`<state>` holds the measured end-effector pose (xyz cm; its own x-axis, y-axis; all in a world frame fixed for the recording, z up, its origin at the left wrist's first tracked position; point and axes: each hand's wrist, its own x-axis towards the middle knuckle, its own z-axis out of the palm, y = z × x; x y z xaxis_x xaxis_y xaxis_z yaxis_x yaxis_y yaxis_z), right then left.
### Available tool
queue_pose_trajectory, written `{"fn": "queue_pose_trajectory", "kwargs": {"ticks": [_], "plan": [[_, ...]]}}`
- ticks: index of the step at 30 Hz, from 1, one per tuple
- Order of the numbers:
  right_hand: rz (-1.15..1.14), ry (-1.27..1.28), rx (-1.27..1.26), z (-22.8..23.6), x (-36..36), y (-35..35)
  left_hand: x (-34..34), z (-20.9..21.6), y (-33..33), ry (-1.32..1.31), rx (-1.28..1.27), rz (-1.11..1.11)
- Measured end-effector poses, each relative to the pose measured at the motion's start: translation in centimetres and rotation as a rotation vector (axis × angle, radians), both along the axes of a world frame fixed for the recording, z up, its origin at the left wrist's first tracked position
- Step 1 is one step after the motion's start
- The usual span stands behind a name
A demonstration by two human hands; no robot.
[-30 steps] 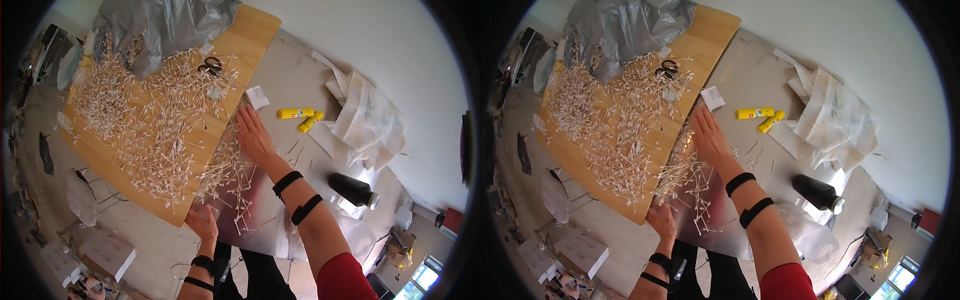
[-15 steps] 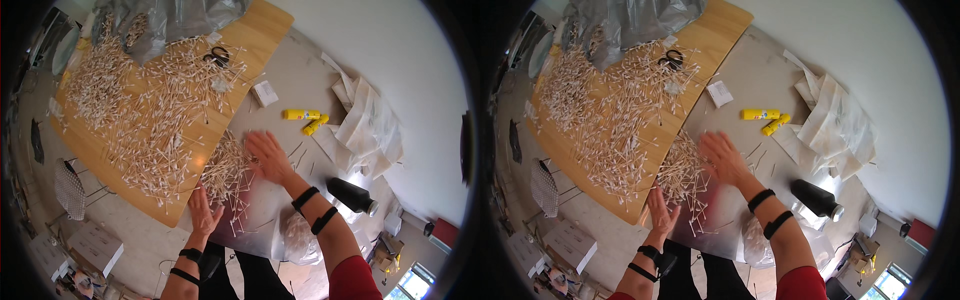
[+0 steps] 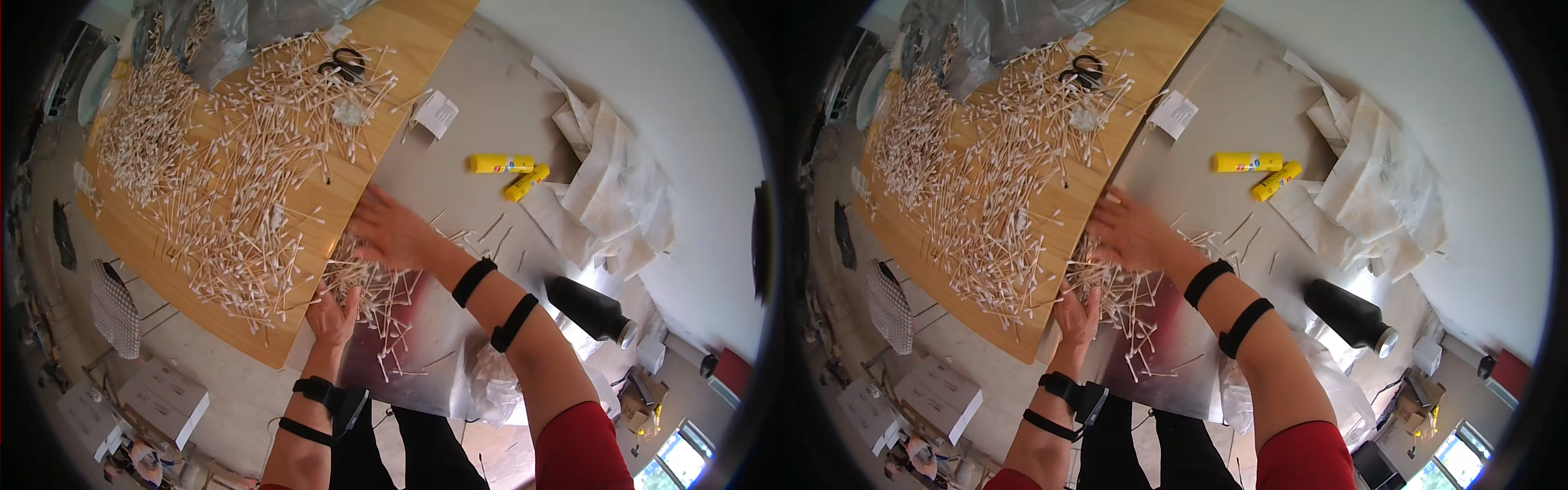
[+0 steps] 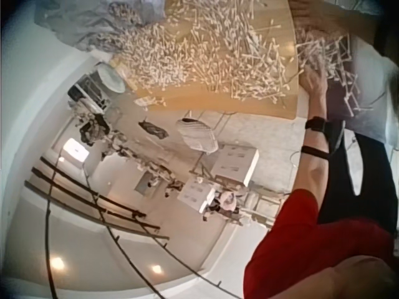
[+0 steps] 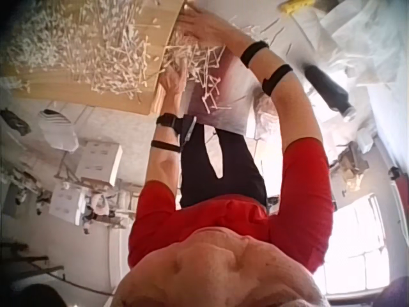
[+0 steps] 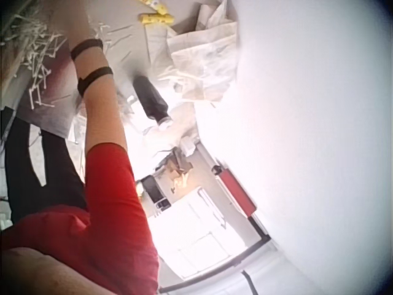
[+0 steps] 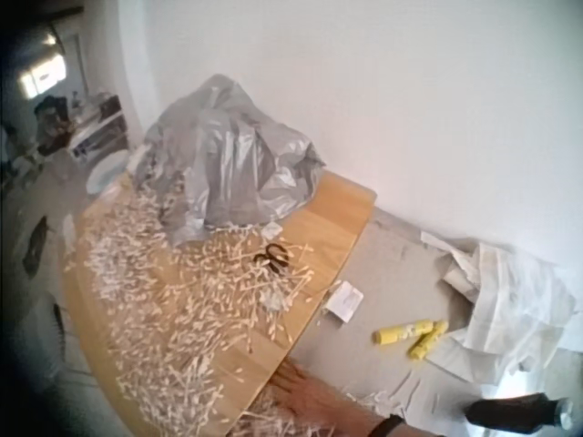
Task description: Picking up cotton swabs from a table and putting them into a plastic bag.
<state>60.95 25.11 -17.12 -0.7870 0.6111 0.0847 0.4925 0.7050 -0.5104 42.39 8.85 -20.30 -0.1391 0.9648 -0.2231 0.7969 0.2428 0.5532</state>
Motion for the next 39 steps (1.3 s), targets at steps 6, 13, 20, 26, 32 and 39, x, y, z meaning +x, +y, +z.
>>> {"fn": "queue_pose_trajectory", "kwargs": {"ticks": [6,13,20,26,32,39], "plan": [[0.205,0.049,-0.190,0.8,2.9,-7.0,0.1,4.4,2.1,-0.285,0.014,-0.168],[-0.058,0.100,-0.237,4.5,5.5,-6.9,-0.5,6.5,1.3,-0.202,0.094,-0.401],[-0.499,-0.197,0.255,2.0,2.6,3.8,4.0,6.0,7.6,-0.249,0.159,-0.395],[-0.603,-0.253,0.189,0.6,2.8,0.2,2.5,8.2,4.6,-0.272,0.083,-0.547],[-0.392,-0.126,-0.231,4.1,4.6,-7.7,-0.4,10.3,2.6,-0.222,0.005,-0.495],[-0.578,-0.069,0.111,3.4,2.5,5.5,1.3,10.0,4.5,-0.148,0.060,-0.518]]}}
